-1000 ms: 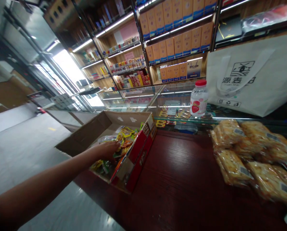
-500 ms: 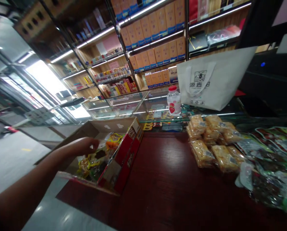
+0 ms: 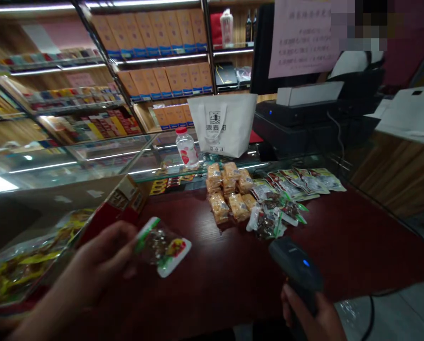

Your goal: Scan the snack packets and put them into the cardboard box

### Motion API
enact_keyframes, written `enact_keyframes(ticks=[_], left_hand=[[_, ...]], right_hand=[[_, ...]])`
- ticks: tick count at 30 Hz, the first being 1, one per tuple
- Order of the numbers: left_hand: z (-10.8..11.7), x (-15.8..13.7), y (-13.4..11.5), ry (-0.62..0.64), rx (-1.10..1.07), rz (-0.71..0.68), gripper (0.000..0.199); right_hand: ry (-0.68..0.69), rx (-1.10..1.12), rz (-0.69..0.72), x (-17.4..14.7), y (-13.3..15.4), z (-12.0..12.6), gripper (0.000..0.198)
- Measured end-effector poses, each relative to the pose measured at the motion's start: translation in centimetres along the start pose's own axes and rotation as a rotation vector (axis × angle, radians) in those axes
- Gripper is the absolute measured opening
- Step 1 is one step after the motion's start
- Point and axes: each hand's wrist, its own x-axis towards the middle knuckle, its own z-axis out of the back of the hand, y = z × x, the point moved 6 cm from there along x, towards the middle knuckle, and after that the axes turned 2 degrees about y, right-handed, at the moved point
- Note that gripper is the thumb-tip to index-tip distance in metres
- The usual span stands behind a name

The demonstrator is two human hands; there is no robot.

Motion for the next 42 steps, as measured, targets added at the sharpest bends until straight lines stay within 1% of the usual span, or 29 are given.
enact_keyframes(ticks=[1, 3, 4, 5, 7, 9, 11, 12, 15, 16, 17, 18, 20, 22, 26, 27, 29, 30, 31, 33, 34, 40, 42], left_hand=[[-2.4, -0.2, -0.3, -0.051, 0.072, -0.061, 0.018], [-6.8, -1.0, -0.6, -0.142, 0.287, -0.183, 0.013], [-9.0, -1.5, -0.4, -0.149, 0.380, -0.233, 0.013], [-11.0, -2.0, -0.2, -0.131, 0.455, -0.274, 0.014], [-14.2, -3.2, 0.6, -0.040, 0.520, -0.333, 0.018], [-16.0, -4.1, 1.4, 0.047, 0.483, -0.357, 0.018], [-16.2, -4.3, 2.0, 0.071, 0.395, -0.331, 0.020], [-15.7, -4.1, 2.3, 0.046, 0.362, -0.299, 0.022], [-13.5, -2.4, 2.9, -0.121, 0.374, -0.157, 0.023], [-13.1, -1.7, 3.2, -0.146, 0.399, -0.100, 0.026], [-12.9, -1.0, 3.4, -0.137, 0.420, -0.048, 0.029], [-13.1, -0.3, 3.5, -0.099, 0.431, -0.008, 0.031], [-14.0, 0.5, 3.6, -0.009, 0.421, 0.029, 0.030], [-14.9, 0.6, 3.6, 0.022, 0.366, 0.036, 0.026], [-16.0, -0.2, 3.9, 0.046, 0.159, 0.076, 0.020], [-16.1, -0.5, 4.1, 0.047, 0.089, 0.085, 0.023], [-16.2, -0.8, 4.3, 0.046, -0.041, 0.100, 0.036], [-16.3, -1.0, 4.3, 0.056, -0.093, 0.104, 0.038], [-16.4, -1.2, 4.3, 0.072, -0.133, 0.107, 0.034], [-16.8, -1.5, 4.2, 0.094, -0.184, 0.116, 0.019], [-17.0, -1.8, 4.1, 0.094, -0.210, 0.130, 0.018], [-18.8, -2.8, 3.6, 0.097, -0.483, 0.264, 0.030], [-19.1, -2.8, 3.3, 0.063, -0.578, 0.291, 0.034]], right_hand=[[0.017, -0.002, 0.010, 0.1, 0.2, -0.1, 0.055], [0.050, -0.006, 0.014, 0.2, 0.6, -0.3, 0.052], [0.066, -0.011, 0.012, 0.2, 0.7, -0.3, 0.052], [0.090, -0.016, 0.010, 0.2, 0.8, -0.3, 0.052], [0.134, -0.023, 0.011, 0.2, 1.0, -0.3, 0.053], [0.151, -0.012, 0.023, 0.1, 1.3, -0.3, 0.052], [0.150, 0.009, 0.036, 0.0, 1.5, -0.3, 0.050], [0.146, 0.017, 0.041, 0.0, 1.6, -0.3, 0.050], [0.134, 0.039, 0.035, -0.1, 1.7, -0.5, 0.052], [0.127, 0.049, 0.029, -0.1, 1.7, -0.5, 0.052], [0.124, 0.062, 0.025, 0.0, 1.6, -0.5, 0.053], [0.123, 0.072, 0.022, 0.0, 1.6, -0.5, 0.054], [0.129, 0.078, 0.023, 0.0, 1.6, -0.6, 0.054], [0.139, 0.072, 0.029, 0.1, 1.5, -0.6, 0.053], [0.150, 0.054, 0.045, 0.2, 1.6, -0.7, 0.050], [0.151, 0.047, 0.046, 0.2, 1.6, -0.7, 0.049], [0.154, 0.040, 0.050, 0.3, 1.7, -0.8, 0.049], [0.157, 0.040, 0.051, 0.3, 1.7, -0.8, 0.049], [0.158, 0.043, 0.051, 0.3, 1.8, -0.9, 0.050], [0.158, 0.060, 0.053, 0.2, 2.0, -0.9, 0.050], [0.156, 0.069, 0.055, 0.2, 2.1, -0.9, 0.051], [0.178, 0.045, 0.057, -0.3, 2.9, -0.8, 0.049], [0.193, 0.036, 0.053, -0.6, 3.2, -0.8, 0.047]])
